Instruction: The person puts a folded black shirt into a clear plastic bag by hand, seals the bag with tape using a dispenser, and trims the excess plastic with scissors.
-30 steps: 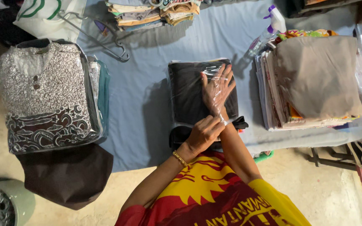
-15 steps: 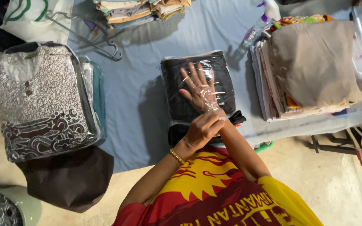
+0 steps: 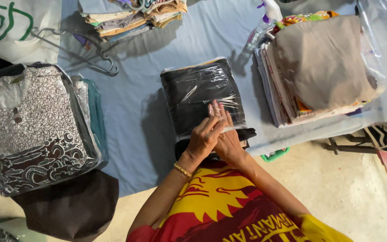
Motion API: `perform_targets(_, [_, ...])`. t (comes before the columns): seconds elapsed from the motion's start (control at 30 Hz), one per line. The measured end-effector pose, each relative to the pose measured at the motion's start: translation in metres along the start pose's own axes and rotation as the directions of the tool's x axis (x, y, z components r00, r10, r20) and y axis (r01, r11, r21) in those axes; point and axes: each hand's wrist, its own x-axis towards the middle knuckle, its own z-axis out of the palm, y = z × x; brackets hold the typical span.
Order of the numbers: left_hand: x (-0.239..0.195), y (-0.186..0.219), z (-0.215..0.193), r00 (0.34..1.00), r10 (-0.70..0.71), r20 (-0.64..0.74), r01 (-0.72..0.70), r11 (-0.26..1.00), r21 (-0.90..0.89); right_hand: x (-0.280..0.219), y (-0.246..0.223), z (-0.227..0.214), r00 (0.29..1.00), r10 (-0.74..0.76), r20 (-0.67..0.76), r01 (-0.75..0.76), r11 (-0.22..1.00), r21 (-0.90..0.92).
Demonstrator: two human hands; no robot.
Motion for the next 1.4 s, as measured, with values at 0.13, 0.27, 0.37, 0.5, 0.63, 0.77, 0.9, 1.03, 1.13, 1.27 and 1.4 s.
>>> perform_targets(0.13, [-0.006,0.007,0.005,0.995,0.095,0.011,-0.095,0.995,-0.007,0.079,0.042,0.033,0.977,0.173,-0.121,-0.176,0.984,-0.014])
perform_targets(0.27, [-0.012,0.006,0.012,0.991,0.128,0.032,-0.129,0.991,0.030,0.124,0.052,0.059,0.902,0.388,-0.188,-0.418,0.895,-0.158])
perform_targets(0.37, [-0.012,0.002,0.013,0.988,0.154,0.020,-0.155,0.988,0.022,0.144,0.049,0.066,0.819,0.542,-0.189,-0.568,0.812,-0.133])
perform_targets(0.5, [-0.009,-0.001,0.011,0.986,0.163,0.026,-0.164,0.985,0.050,0.152,0.043,0.059,0.729,0.683,-0.049,-0.684,0.723,-0.096])
perform_targets(0.63, [-0.004,0.004,0.008,0.988,0.154,0.016,-0.155,0.987,0.043,0.115,0.042,0.056,0.769,0.631,-0.100,-0.638,0.768,-0.056])
perform_targets(0.77, [-0.003,0.006,0.006,0.986,0.155,-0.063,-0.155,0.988,-0.006,0.044,0.033,0.045,0.809,0.585,-0.056,-0.586,0.795,-0.158])
perform_targets(0.9, [-0.016,0.007,0.004,0.988,0.120,0.100,-0.122,0.992,0.014,-0.038,0.016,-0.008,0.918,0.327,0.224,-0.169,0.835,-0.524])
perform_targets(1.03, [-0.031,-0.005,-0.018,0.957,-0.290,-0.002,0.280,0.920,0.273,-0.067,0.005,-0.084,0.839,0.453,0.300,-0.459,0.887,-0.056])
perform_targets(1.13, [-0.050,-0.018,-0.041,0.920,-0.383,-0.086,0.391,0.877,0.280,-0.065,0.032,-0.116,0.565,0.677,0.472,-0.765,0.644,-0.007])
perform_targets(1.27, [-0.085,-0.010,-0.052,0.957,-0.290,-0.011,0.285,0.934,0.217,-0.052,0.080,-0.091,0.975,0.189,0.118,-0.207,0.966,0.157])
perform_targets(1.4, [-0.116,-0.014,-0.048,0.996,-0.082,0.038,0.072,0.974,0.213,-0.045,0.112,-0.023,0.999,-0.050,0.003,0.047,0.954,0.295])
